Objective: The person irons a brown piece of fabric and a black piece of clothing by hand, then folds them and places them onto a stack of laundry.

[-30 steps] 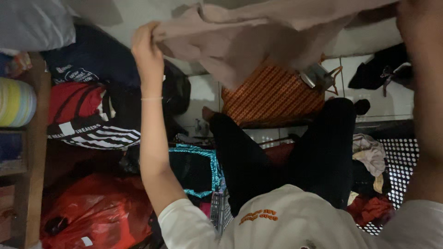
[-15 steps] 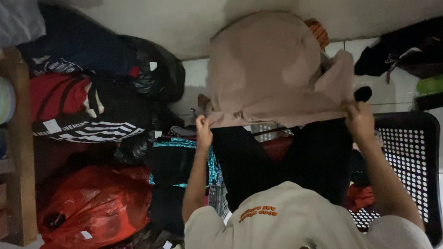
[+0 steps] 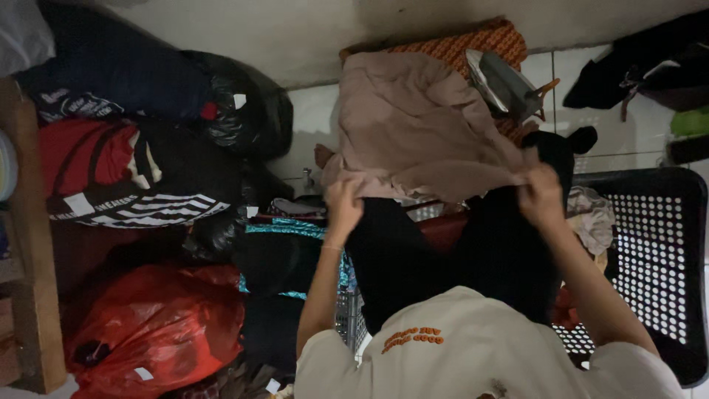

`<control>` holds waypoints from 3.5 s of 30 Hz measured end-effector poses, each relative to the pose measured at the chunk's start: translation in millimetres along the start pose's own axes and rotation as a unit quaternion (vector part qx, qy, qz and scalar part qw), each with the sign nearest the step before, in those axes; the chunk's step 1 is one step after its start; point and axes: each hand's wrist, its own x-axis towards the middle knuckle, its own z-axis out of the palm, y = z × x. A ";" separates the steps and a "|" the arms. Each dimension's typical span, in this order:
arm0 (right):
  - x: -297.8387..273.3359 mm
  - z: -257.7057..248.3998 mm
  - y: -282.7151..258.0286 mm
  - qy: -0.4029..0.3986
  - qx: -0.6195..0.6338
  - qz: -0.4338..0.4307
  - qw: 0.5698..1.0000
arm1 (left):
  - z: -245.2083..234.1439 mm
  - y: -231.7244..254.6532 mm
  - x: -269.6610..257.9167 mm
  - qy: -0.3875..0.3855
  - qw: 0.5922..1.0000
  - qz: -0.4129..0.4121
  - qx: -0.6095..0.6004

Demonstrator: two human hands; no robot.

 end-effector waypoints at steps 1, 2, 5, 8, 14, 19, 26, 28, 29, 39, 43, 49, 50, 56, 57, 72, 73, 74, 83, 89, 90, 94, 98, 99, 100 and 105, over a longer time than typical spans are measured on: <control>5.5 9.5 -16.2 -0.026 0.008 0.011 1.000 | -6.2 33.4 9.8 -0.028 0.997 0.027 -0.070; 11.9 16.7 -33.2 -0.052 0.016 0.021 0.998 | -11.2 69.1 13.8 -0.107 0.985 0.001 -0.138; 37.2 29.3 -98.8 -0.117 0.104 0.023 0.987 | -13.5 158.0 20.4 -0.077 0.968 0.150 -0.184; 75.1 12.1 -148.1 -0.181 0.253 0.033 0.950 | -10.7 177.9 28.4 -0.146 0.954 0.087 -0.245; 117.2 -13.2 -158.7 -0.301 0.401 0.105 0.859 | -29.0 151.3 26.6 -0.119 0.933 0.072 -0.332; 106.4 60.2 -129.9 -0.272 0.324 0.013 0.906 | -77.6 166.5 29.9 -0.010 0.956 0.088 -0.281; 114.0 109.9 -151.0 -0.181 0.311 0.068 0.930 | -146.1 189.2 36.8 0.083 0.945 0.163 -0.272; 112.5 113.7 -162.9 -0.221 0.317 0.158 0.909 | -163.2 186.2 36.7 0.147 0.952 0.162 -0.216; 111.4 117.2 -166.4 -0.241 0.318 0.203 0.895 | -172.6 183.1 36.5 0.151 0.951 0.127 -0.240; 136.2 -18.0 -57.4 0.050 0.136 0.098 0.985 | -278.4 144.6 40.9 0.400 0.819 0.022 -0.412; 177.3 -125.3 -82.2 -0.200 0.110 0.088 0.970 | -288.1 117.5 47.6 0.391 0.825 -0.006 -0.407; 182.3 -145.1 -84.3 -0.286 0.109 0.114 0.945 | -249.7 68.7 49.2 0.302 0.760 -0.083 -0.570; 174.3 -145.2 -73.7 -0.276 0.154 0.158 0.935 | -242.0 59.1 46.5 0.305 0.730 -0.112 -0.602; 94.7 -120.7 1.9 -0.217 0.218 0.226 0.924 | -201.8 -4.3 10.1 0.190 0.717 -0.060 -0.668; 78.9 -113.9 10.4 -0.207 0.248 0.258 0.911 | -197.9 -9.0 10.2 0.128 0.713 0.014 -0.689; -38.0 -64.7 28.0 -0.475 0.134 0.408 0.768 | -119.0 -4.7 -57.9 -0.388 0.840 -0.136 -0.354; -39.3 -61.9 19.5 -0.493 0.109 0.394 0.768 | -108.2 -2.2 -65.9 -0.417 0.838 -0.160 -0.314; -37.8 -58.2 9.5 -0.511 0.083 0.378 0.768 | -98.9 -1.0 -73.7 -0.429 0.840 -0.186 -0.277; -9.0 -50.9 -33.9 -0.478 0.044 0.341 0.809 | -59.3 -1.5 -118.5 -0.334 0.907 -0.168 -0.195; -4.0 -91.1 -4.9 -0.436 0.128 0.291 0.842 | -93.5 -32.2 -126.0 -0.252 0.943 -0.092 -0.198; -5.3 -96.8 -2.8 -0.455 0.132 0.277 0.836 | -93.7 -34.9 -130.8 -0.264 0.940 -0.108 -0.186; -34.4 -74.9 -3.0 -0.565 0.046 0.291 0.770 | -79.4 -37.2 -144.6 -0.421 0.867 -0.228 -0.142; -56.0 -61.0 -26.8 -0.483 -0.102 0.299 0.817 | -61.4 -21.8 -149.2 -0.396 0.885 -0.197 -0.142; -55.3 -58.3 -39.3 -0.457 -0.140 0.321 0.818 | -62.0 -17.8 -148.6 -0.400 0.881 -0.202 -0.149; -51.1 -58.2 -50.0 -0.442 -0.159 0.306 0.828 | -62.7 -14.1 -145.8 -0.403 0.878 -0.206 -0.155; -31.8 -63.3 -82.7 -0.271 -0.138 0.162 0.939 | -65.0 -1.1 -135.7 -0.425 0.860 -0.246 -0.134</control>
